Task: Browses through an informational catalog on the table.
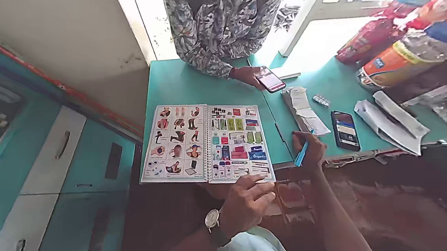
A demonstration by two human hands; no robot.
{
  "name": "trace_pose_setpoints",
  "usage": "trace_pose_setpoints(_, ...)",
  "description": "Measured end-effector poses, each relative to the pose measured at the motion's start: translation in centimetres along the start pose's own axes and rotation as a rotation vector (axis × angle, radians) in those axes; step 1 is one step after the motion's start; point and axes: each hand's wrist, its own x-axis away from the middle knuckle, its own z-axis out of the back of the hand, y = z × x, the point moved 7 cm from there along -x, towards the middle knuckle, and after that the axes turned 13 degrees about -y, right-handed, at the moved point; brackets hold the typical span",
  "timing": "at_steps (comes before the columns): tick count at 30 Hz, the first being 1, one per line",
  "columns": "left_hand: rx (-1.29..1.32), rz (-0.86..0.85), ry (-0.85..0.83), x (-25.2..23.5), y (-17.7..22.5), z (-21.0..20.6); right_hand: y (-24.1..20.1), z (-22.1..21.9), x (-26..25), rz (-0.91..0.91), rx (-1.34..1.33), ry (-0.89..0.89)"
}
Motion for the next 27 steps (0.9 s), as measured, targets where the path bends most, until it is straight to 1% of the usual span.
trace_pose_setpoints(1, 0.048, -0.04, 0.027, 0.2, 0.4, -0.1, 0.1, 0.2, 0.0, -0.003, 0.001, 0.005)
trace_pose_setpoints(3, 0.111, -0.164, 0.054, 0.1, 2.6, 0.7, 0.2, 0.2, -0.1, -0.036, -0.003, -0.001)
trace_pose_setpoints(5, 0.108, -0.239, -0.004, -0.2, 4.4, 0.6, 0.2, -0.1, 0.1, -0.071, -0.029, -0.039)
trace_pose_setpoints(6, 0.103, -0.222, -0.042, -0.4, 4.2, 0.0, 0.2, -0.2, 0.1, -0.062, -0.028, -0.034)
trace_pose_setpoints(8, 0.105, -0.138, -0.111, -0.6, 2.6, -1.6, 0.2, 0.0, 0.0, -0.046, -0.024, -0.013)
trace_pose_setpoints(10, 0.103, -0.118, -0.079, -0.8, 2.2, -1.0, 0.0, 0.3, -0.1, -0.045, -0.024, -0.007)
trace_pose_setpoints(13, 0.208, -0.084, 0.095, -1.4, 2.0, 2.3, 0.0, 0.1, 0.1, -0.023, -0.012, -0.014)
trace_pose_setpoints(15, 0.279, 0.009, 0.198, -1.3, -0.5, 3.3, 0.2, 0.1, 0.1, -0.016, -0.023, -0.002)
trace_pose_setpoints(17, 0.353, 0.093, 0.301, -0.2, -3.0, 4.2, 0.1, 0.1, 0.3, -0.014, -0.035, 0.002)
trace_pose_setpoints(18, 0.365, 0.093, 0.351, 0.2, -3.6, 5.4, 0.1, 0.1, -0.1, -0.008, -0.038, 0.013)
trace_pose_setpoints(20, 0.333, 0.082, 0.408, 0.7, -3.4, 8.5, 0.2, 0.3, -0.1, -0.003, -0.029, 0.017)
trace_pose_setpoints(21, 0.291, 0.114, 0.418, 0.9, -3.7, 9.8, 0.2, 0.2, 0.1, -0.006, -0.027, 0.01)
trace_pose_setpoints(22, 0.262, 0.172, 0.432, 1.2, -4.6, 10.7, 0.2, 0.1, 0.1, -0.014, -0.026, 0.002)
trace_pose_setpoints(24, 0.301, 0.333, 0.452, 2.1, -8.3, 10.8, 0.2, -0.1, 0.1, -0.018, -0.034, -0.005)
trace_pose_setpoints(25, 0.337, 0.423, 0.419, 2.6, -10.2, 10.3, 0.2, -0.1, 0.2, -0.015, -0.037, 0.0)
trace_pose_setpoints(26, 0.327, 0.48, 0.387, 2.8, -11.5, 10.2, 0.2, 0.0, 0.1, -0.01, -0.034, 0.007)
trace_pose_setpoints(27, 0.254, 0.506, 0.364, 2.8, -12.1, 10.4, 0.2, 0.2, -0.2, -0.004, -0.028, 0.014)
